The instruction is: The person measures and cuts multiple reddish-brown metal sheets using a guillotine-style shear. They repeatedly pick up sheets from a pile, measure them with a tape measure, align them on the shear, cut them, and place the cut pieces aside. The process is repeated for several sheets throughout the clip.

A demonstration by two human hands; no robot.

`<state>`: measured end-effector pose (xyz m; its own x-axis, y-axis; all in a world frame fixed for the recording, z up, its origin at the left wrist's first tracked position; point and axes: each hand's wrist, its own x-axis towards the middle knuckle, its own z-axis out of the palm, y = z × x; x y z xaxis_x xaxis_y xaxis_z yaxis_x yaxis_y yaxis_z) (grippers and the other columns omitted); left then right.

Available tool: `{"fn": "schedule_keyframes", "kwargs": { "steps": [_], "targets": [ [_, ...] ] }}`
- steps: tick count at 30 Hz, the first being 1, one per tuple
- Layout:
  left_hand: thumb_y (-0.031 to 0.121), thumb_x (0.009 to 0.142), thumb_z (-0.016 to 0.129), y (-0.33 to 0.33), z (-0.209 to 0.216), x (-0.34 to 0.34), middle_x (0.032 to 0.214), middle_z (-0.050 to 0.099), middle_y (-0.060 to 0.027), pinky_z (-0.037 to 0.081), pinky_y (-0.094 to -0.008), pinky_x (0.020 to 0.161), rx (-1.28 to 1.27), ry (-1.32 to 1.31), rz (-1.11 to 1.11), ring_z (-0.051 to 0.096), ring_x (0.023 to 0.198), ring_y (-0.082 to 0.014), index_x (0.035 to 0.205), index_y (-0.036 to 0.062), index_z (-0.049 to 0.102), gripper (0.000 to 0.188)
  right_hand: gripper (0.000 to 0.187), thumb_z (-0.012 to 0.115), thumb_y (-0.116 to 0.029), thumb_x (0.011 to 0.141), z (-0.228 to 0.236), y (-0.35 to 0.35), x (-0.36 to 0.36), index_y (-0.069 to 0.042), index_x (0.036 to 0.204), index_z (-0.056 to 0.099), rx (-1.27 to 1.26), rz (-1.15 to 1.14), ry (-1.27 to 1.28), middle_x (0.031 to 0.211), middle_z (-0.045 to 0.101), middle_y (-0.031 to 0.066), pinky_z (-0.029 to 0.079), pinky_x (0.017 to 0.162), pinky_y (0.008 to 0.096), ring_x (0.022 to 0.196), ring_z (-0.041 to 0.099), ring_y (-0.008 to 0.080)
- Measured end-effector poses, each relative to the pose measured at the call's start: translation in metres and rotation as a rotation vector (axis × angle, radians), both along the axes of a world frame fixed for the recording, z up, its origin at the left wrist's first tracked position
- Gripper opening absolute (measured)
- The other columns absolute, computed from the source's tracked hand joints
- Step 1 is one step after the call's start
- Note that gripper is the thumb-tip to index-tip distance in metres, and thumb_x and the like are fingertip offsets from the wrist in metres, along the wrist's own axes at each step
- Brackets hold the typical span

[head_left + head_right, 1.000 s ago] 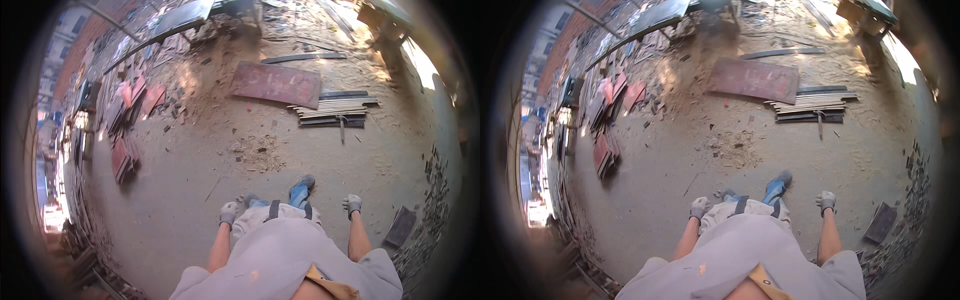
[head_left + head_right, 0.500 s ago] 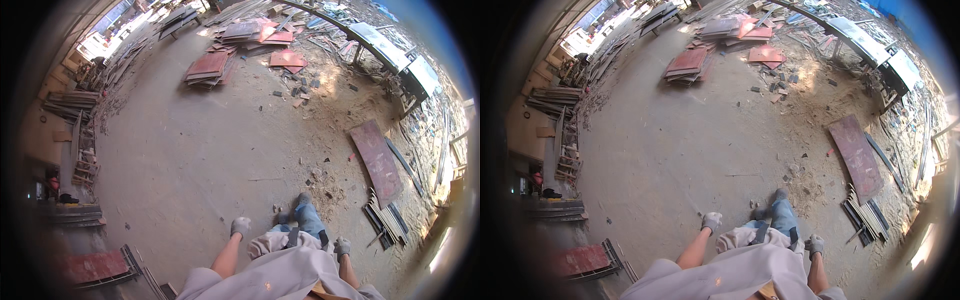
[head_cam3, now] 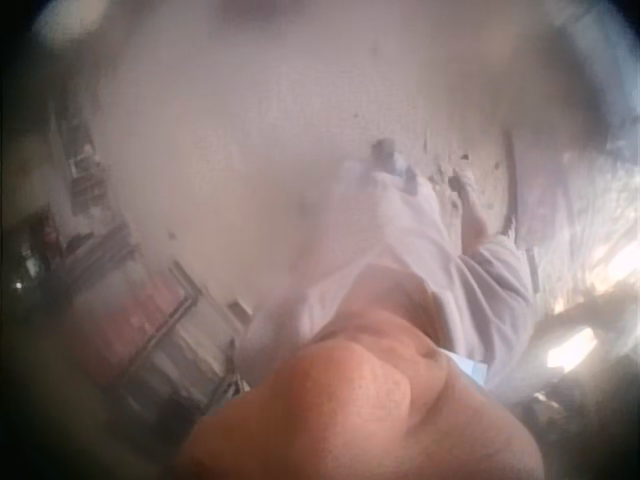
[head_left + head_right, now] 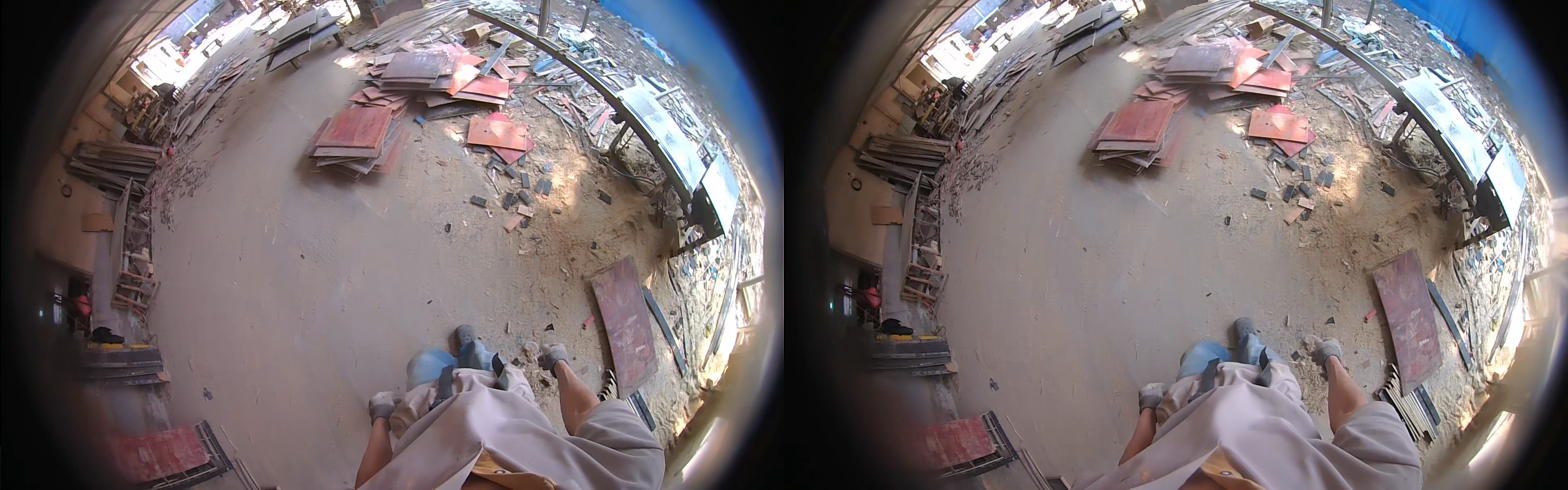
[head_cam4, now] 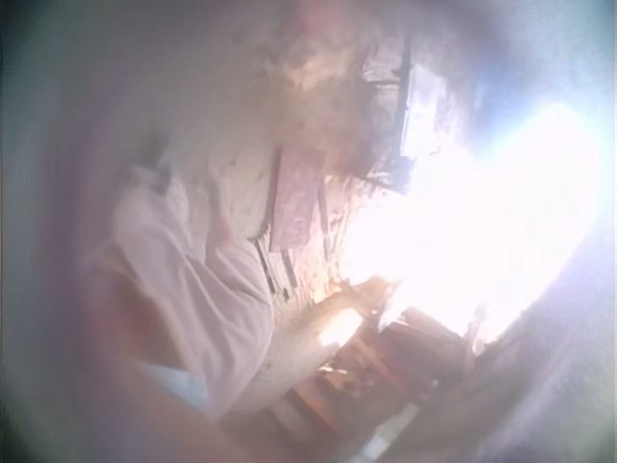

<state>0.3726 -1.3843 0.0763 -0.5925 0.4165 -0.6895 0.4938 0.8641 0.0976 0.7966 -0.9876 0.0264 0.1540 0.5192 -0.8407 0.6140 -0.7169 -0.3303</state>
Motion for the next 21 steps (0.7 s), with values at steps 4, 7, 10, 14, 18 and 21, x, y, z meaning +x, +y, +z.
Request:
{"fn": "schedule_keyframes", "kwargs": {
  "steps": [4,7,10,14,18,21],
  "targets": [
    [0.031,0.087,0.076,0.071,-0.012,-0.094,0.105,0.079,-0.0119,0.058,-0.0374,0.087,0.255,-0.131,0.540,0.076,0.097,-0.0292,0.108,0.0103,0.081,0.030,0.032,0.058,-0.027,0.101,0.030,0.150,-0.226,0.002,0.108,0.068,0.116,0.141,0.228,0.082,0.075,0.0167,0.056,0.054,0.0375,0.061,0.071,0.0244],
    [0.030,0.090,0.073,0.123,-0.050,-0.166,0.104,0.080,-0.0122,0.057,-0.0356,0.088,0.363,-0.248,0.741,0.076,0.096,-0.0284,0.107,0.0100,0.081,0.028,0.034,0.059,-0.029,0.101,0.046,0.240,-0.387,0.003,0.107,0.070,0.229,0.230,0.388,0.083,0.075,0.0144,0.056,0.060,0.0353,0.067,0.072,0.0211],
    [0.033,0.092,0.072,0.172,-0.078,-0.232,0.102,0.079,-0.0128,0.057,-0.0354,0.088,0.383,-0.211,0.886,0.075,0.099,-0.0293,0.104,0.0092,0.081,0.028,0.035,0.060,-0.031,0.100,0.051,0.298,-0.509,0.002,0.106,0.070,0.186,0.291,0.400,0.083,0.075,0.0130,0.056,0.061,0.0347,0.068,0.072,0.0203],
    [0.030,0.093,0.069,0.271,-0.094,-0.386,0.093,0.078,-0.0127,0.057,-0.0375,0.077,-0.007,-0.016,0.160,0.075,0.087,-0.0280,0.097,0.0077,0.080,0.026,0.035,0.060,-0.031,0.101,0.031,0.362,-0.628,0.002,0.105,0.070,0.065,0.304,0.323,0.083,0.076,0.0122,0.057,0.059,0.0351,0.066,0.072,0.0201],
    [0.024,0.094,0.067,0.406,-0.097,-0.600,0.080,0.074,-0.0101,0.054,-0.0363,0.057,0.219,-0.429,0.443,0.069,0.066,-0.0211,0.092,0.0064,0.077,0.021,0.034,0.062,-0.030,0.101,-0.003,0.447,-0.711,0.002,0.108,0.067,-0.023,0.177,0.167,0.088,0.076,0.0170,0.060,0.057,0.0381,0.066,0.073,0.0258],
    [0.015,0.096,0.067,0.516,-0.090,-0.725,0.074,0.066,-0.0037,0.040,-0.0264,0.042,0.644,-0.831,1.397,0.056,0.053,-0.0105,0.101,0.0074,0.071,0.010,0.038,0.063,-0.032,0.100,-0.027,0.513,-0.773,0.003,0.117,0.065,-0.040,0.014,0.195,0.090,0.075,0.0197,0.061,0.057,0.0407,0.067,0.074,0.0291]
  ]
}}
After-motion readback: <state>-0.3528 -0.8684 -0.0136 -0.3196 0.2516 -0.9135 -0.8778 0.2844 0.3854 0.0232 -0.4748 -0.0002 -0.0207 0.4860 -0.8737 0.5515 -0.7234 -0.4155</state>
